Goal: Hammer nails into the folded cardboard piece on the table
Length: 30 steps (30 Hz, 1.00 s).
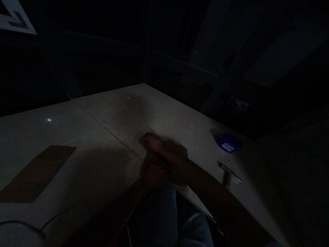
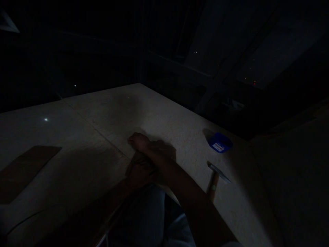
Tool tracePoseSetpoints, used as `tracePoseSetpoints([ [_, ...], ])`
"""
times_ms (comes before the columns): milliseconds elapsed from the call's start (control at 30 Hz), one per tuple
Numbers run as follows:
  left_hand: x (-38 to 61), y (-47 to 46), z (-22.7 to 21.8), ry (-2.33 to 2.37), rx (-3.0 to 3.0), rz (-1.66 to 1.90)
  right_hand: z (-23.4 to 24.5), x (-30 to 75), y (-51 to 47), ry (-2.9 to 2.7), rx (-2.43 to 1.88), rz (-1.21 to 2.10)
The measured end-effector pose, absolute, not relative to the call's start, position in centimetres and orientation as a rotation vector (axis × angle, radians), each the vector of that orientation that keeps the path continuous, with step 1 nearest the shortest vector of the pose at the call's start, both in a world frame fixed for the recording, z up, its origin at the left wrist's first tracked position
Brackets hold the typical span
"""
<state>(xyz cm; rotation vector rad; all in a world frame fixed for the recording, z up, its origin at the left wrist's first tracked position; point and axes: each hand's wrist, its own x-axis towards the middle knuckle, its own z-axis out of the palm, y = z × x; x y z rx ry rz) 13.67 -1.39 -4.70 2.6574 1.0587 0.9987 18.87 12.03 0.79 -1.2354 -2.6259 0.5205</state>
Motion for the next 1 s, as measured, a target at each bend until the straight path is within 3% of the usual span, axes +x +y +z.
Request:
tracePoseSetpoints([
  [267, 13.7, -1.3, -4.5, 1.044, 2.635, 0.964, 0.9, 19.7, 11.7, -2.611, -1.212, 0.504],
  [500, 13.4, -1.4, -3.8, 0.995, 2.594, 1.078, 2.9, 28.2, 5.4, -2.078, -1.125, 0.657],
  [800, 13.0, -0.8, -3.1, 1.507, 2.327, 1.207, 3.6, 46.3, -10.5, -1.435, -1.776, 0.229],
  [1000, 13.1, 0.3, -4.2, 1.541, 2.125, 1.292, 1.4, 47.9, -14.9, -1.294, -1.800, 0.334],
])
